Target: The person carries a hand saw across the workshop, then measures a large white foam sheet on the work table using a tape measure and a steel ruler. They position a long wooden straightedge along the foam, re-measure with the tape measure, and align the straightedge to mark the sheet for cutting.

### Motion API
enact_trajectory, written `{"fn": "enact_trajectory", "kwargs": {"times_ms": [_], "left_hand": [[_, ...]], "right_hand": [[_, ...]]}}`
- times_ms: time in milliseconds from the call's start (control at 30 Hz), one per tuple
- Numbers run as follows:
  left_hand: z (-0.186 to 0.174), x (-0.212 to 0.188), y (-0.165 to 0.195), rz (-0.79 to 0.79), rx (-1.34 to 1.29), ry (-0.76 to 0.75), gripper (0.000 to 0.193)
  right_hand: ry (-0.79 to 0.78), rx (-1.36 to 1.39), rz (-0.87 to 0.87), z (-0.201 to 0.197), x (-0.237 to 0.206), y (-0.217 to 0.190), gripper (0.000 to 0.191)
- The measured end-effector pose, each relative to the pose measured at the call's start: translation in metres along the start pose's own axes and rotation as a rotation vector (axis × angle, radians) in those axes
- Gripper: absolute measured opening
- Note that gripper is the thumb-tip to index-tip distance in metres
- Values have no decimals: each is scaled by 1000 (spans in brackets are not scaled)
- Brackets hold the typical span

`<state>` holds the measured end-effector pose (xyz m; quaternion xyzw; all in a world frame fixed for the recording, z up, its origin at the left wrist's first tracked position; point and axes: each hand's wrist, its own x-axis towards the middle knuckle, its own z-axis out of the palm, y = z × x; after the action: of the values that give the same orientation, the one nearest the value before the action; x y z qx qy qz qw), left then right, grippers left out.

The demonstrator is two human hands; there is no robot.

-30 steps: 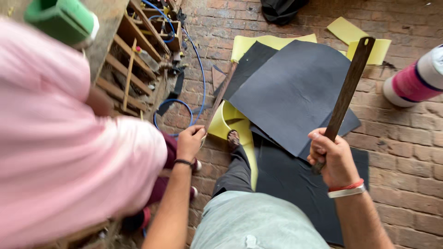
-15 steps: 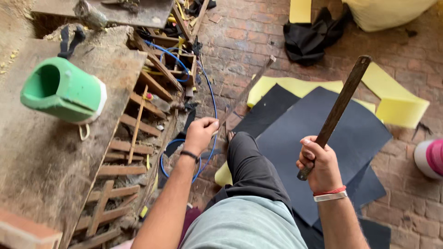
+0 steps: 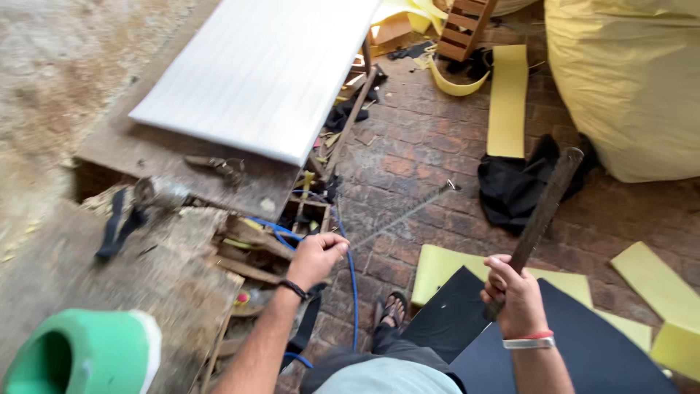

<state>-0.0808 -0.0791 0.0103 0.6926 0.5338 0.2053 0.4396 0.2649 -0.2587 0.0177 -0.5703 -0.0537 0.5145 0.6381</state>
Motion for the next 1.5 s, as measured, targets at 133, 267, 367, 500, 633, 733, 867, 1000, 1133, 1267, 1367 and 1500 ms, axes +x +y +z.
{"fn": "enact_trajectory", "kwargs": {"times_ms": [133,267,367,500,633,733,867,1000,1133,1267,1367,1500], "left_hand": [[-14,103,23,58,-106,86,21],[-5,187,9,-18,-161,46,19],[2,260,-1,-68,-183,17,18],[6,384,-2,-88,-215,54,19],[-6,517,25,-153,-229,43,20],[-16,609,66,-45,-238,8,19],[-13,715,131,35,-167,-54,18],[5,818,199,46,-103,-91,17],[28,930,253,188,37,-40,17],[56,1039,310,152,154,-30,19],[71,1113,359,252,267,-3,18],[88,1199,407,352,352,-20,18]], "right_hand": [[-42,-27,-43,58,70,-51,13],[-81,-75,-32,95,125,-82,14],[-18,-146,44,114,177,-104,14],[65,-158,10,141,277,-148,14],[119,-86,-34,178,372,-202,16],[175,-90,-11,208,436,-253,18],[193,-122,-40,227,511,-308,20],[274,-70,-19,229,608,-347,22],[318,-96,12,225,737,-398,25],[249,-47,-77,232,858,-473,25],[184,-53,-73,245,928,-542,25],[114,-224,-156,274,998,-613,32]]}}
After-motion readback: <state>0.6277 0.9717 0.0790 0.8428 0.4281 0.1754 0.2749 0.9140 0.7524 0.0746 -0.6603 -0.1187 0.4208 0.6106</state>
